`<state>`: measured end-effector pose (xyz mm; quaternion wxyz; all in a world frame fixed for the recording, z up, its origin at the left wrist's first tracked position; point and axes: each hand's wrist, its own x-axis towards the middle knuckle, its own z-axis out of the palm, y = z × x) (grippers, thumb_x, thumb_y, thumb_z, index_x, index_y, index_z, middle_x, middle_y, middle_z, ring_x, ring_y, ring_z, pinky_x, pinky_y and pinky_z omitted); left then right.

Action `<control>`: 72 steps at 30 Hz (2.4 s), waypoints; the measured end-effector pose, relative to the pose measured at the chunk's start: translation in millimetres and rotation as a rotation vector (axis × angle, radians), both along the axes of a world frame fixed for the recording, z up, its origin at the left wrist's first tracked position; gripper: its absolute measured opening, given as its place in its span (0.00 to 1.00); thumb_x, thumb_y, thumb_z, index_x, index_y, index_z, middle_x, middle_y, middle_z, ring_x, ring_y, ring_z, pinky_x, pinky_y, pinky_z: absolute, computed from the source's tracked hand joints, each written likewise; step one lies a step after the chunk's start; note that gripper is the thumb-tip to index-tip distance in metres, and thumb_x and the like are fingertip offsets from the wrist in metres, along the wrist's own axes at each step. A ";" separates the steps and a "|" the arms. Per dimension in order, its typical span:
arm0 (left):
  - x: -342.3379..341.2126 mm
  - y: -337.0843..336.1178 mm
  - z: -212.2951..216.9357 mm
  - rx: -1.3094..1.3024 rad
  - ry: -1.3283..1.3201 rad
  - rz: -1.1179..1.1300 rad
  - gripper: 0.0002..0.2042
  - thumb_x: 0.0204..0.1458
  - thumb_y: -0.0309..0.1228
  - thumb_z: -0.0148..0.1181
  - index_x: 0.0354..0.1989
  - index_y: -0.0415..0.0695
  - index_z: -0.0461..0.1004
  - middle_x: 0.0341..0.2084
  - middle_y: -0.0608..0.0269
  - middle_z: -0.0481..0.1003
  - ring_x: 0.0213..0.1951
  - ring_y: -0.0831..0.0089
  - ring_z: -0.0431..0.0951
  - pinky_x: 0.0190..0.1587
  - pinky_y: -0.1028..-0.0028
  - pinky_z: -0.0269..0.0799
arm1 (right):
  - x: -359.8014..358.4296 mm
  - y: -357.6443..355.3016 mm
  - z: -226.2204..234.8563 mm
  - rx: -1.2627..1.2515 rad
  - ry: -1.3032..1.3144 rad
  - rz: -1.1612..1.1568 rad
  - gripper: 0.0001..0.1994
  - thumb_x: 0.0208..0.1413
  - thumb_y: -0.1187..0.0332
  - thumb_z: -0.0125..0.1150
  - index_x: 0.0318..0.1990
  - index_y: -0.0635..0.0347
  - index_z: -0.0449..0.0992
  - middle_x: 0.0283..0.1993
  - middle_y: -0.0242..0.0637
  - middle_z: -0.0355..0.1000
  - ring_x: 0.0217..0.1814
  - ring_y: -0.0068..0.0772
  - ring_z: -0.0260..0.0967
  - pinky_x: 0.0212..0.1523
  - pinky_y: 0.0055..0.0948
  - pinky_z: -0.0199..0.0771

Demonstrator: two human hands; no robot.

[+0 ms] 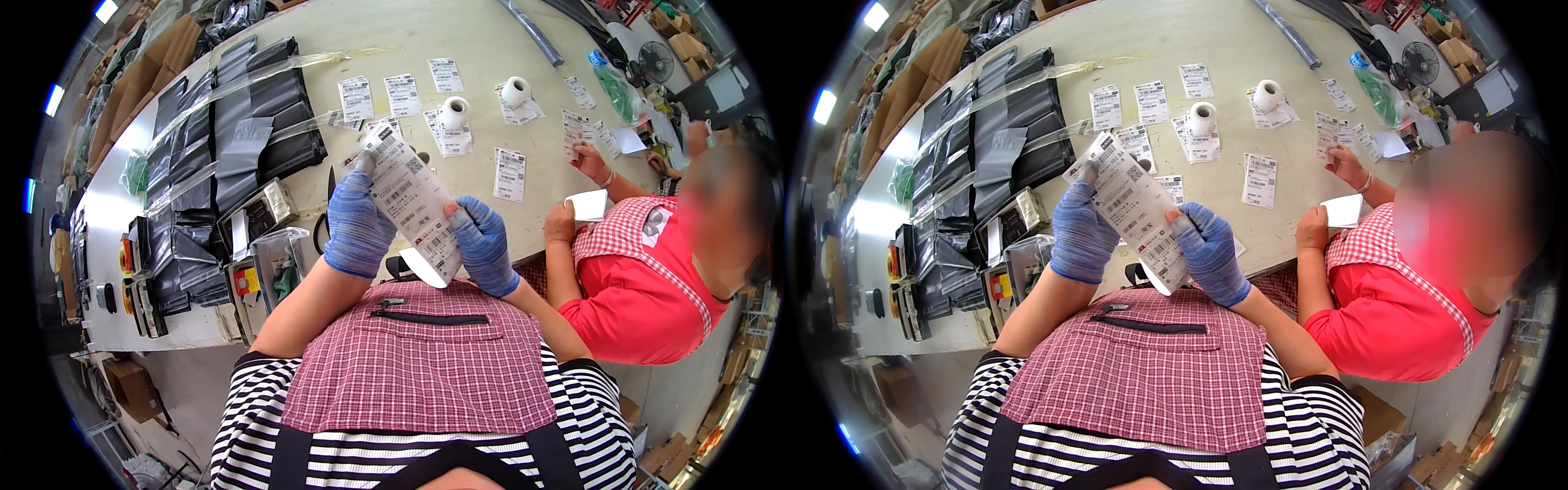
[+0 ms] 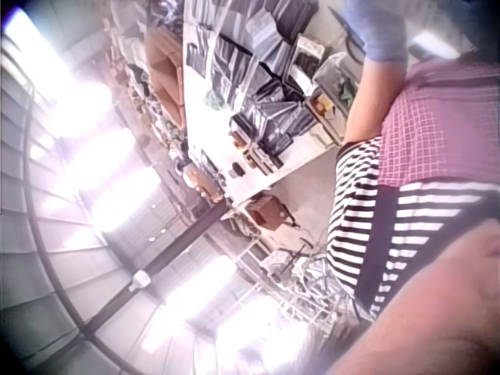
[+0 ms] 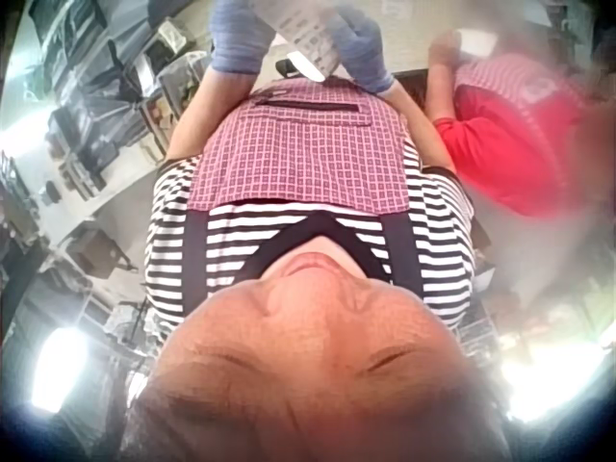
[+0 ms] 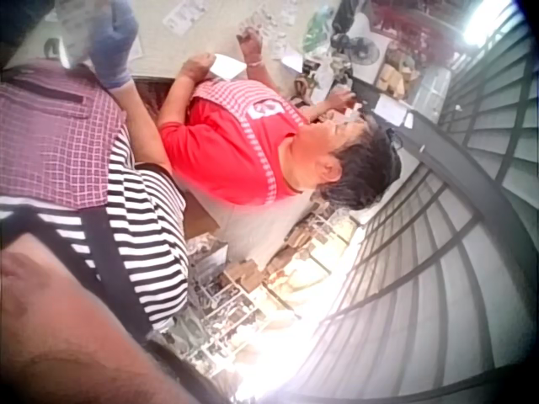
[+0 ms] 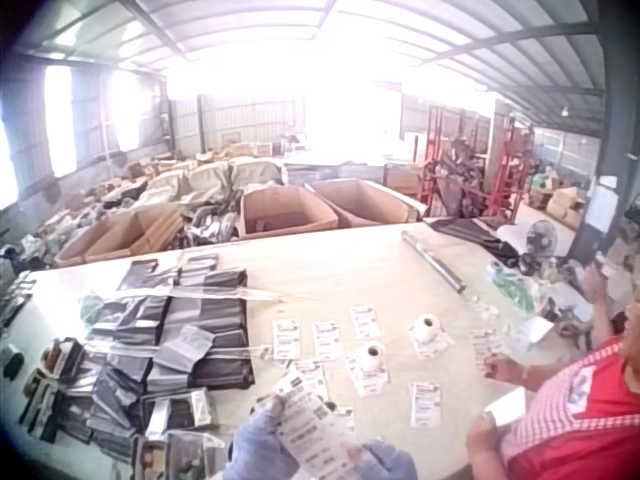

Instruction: The person organizes printed shipping labels by hand on a long work table, separating and arranging them into rows alongside rolls of label material.

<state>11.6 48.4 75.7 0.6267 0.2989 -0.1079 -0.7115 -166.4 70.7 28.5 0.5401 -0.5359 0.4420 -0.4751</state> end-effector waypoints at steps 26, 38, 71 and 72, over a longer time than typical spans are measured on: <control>-7.8 -61.3 -32.9 0.023 0.004 0.039 0.20 0.62 0.40 0.48 0.58 0.40 0.64 0.55 0.55 0.70 0.56 0.60 0.71 0.59 0.57 0.67 | -22.5 -63.1 -22.9 0.333 -0.135 0.052 0.14 0.58 0.66 0.59 0.44 0.69 0.77 0.32 0.34 0.76 0.34 0.17 0.70 0.36 0.20 0.73; -14.1 -116.6 -63.4 -0.015 -0.110 -0.051 0.18 0.59 0.37 0.54 0.55 0.40 0.67 0.48 0.58 0.74 0.50 0.64 0.75 0.54 0.61 0.72 | -103.0 -132.7 -91.4 0.450 -0.231 -0.349 0.07 0.58 0.69 0.58 0.36 0.62 0.79 0.29 0.30 0.74 0.28 0.18 0.68 0.31 0.20 0.71; 18.0 -104.4 -83.7 0.143 -0.375 -0.212 0.17 0.58 0.35 0.56 0.50 0.37 0.72 0.42 0.58 0.78 0.46 0.65 0.78 0.52 0.66 0.72 | -199.8 -225.5 -138.1 0.026 0.255 -0.865 0.08 0.56 0.68 0.54 0.39 0.63 0.74 0.26 0.35 0.73 0.23 0.23 0.68 0.24 0.25 0.68; 27.6 -99.4 -73.6 0.108 -0.408 -0.192 0.19 0.57 0.38 0.58 0.51 0.37 0.71 0.43 0.55 0.77 0.46 0.62 0.78 0.52 0.65 0.72 | -183.1 -218.0 -117.1 0.140 0.026 -0.718 0.07 0.56 0.69 0.55 0.38 0.62 0.75 0.24 0.31 0.73 0.22 0.19 0.67 0.21 0.21 0.66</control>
